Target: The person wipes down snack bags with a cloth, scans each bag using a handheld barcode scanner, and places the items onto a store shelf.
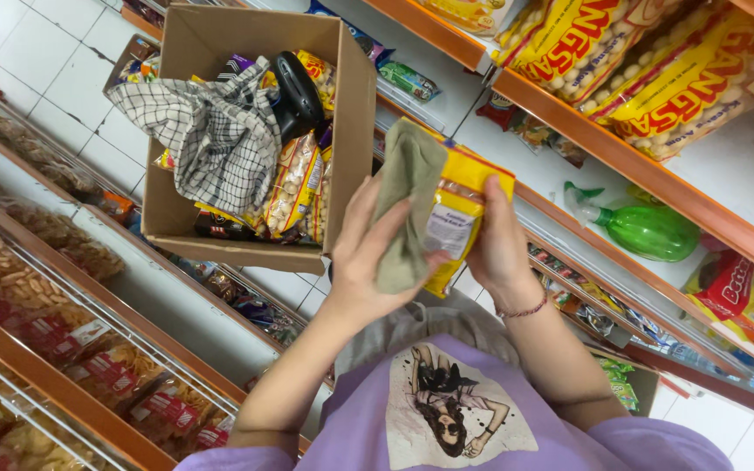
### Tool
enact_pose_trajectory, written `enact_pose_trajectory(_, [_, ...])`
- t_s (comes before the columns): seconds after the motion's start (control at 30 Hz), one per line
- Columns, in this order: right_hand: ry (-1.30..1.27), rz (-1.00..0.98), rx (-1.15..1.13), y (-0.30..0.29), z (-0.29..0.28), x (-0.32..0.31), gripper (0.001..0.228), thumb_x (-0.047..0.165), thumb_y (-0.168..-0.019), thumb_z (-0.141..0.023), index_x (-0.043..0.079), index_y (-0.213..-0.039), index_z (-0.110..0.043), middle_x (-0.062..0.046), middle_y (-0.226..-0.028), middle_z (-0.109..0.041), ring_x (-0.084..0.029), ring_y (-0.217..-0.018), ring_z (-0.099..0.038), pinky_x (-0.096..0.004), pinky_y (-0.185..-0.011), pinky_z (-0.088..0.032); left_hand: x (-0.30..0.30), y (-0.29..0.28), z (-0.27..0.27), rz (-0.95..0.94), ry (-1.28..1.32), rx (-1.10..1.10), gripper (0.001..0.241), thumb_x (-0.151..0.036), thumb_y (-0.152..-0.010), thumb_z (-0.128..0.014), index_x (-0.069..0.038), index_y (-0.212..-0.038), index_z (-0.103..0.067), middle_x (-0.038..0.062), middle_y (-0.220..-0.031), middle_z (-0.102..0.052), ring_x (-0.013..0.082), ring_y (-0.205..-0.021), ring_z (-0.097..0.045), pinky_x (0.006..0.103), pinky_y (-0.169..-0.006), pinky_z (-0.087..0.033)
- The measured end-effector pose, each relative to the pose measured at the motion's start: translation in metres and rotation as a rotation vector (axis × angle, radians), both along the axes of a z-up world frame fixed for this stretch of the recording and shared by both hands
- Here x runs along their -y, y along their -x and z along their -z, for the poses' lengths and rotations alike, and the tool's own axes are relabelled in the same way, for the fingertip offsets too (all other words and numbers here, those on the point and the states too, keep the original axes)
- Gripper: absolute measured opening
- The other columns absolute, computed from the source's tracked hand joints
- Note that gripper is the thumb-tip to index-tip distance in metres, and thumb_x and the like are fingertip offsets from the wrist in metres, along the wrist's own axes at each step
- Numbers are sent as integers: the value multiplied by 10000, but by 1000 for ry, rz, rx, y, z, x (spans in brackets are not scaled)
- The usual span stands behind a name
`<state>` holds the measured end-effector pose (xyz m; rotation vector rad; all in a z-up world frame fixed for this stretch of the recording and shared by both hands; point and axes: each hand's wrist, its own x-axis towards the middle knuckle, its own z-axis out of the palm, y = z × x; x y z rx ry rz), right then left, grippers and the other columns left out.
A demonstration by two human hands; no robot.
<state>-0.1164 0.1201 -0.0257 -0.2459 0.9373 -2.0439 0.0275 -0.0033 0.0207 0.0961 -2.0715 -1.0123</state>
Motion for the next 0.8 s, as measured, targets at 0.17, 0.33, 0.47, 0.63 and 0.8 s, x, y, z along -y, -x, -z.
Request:
enact_pose_trajectory(0.17, [-167,-45,-286,-16,18,-1,488,285,-1091,-459,43,-1513,-425,-106,-1495,-545,-231,-1348,-561,-405,-1134,-475,-3,19,0,-147,370,75,636,-523,-920,-641,-126,-1416,-604,248,-1554,-402,409,-1476,-386,617,-1242,-217])
enact_pose_trajectory(0.33, [-214,-37,-181,-22,27,6,554,420,-1145,-321,23,-1502,-468,-149,-1401,-581,-238,-1227,-584,-408,-1015,-502,-1,23,14,-252,-273,129,534,-368,-1076,-514,-71,-1520,-520,261,-1651,-382,424,-1592,-353,573,-1316,-286])
enact_pose_trajectory(0.47, [-189,14,-93,-23,10,23,548,435,-1098,-331,60,-1475,-463,-93,-1458,-569,-206,-1317,-576,-393,-1116,-482,-1,22,23,-244,-47,72,390,-305,-1057,-566,-93,-1381,-607,256,-1649,-385,419,-1566,-340,553,-1304,-246])
enact_pose_trajectory(0.63, [-184,-16,117,-6,-20,39,569,481,-1089,-346,56,-1428,-515,-113,-1366,-641,-260,-1251,-617,-420,-1101,-488,1,10,42,-113,305,72,327,-256,-923,-663,-154,-1231,-695,155,-1493,-572,377,-1486,-454,609,-1298,-174])
enact_pose_trajectory(0.8, [-71,-1,147,21,-40,52,583,480,-1095,-378,38,-1449,-520,-135,-1416,-633,-291,-1298,-611,-453,-1128,-488,11,-17,72,-15,535,75,385,-251,-939,-684,-249,-1318,-753,32,-1438,-632,259,-1422,-511,584,-1264,-207])
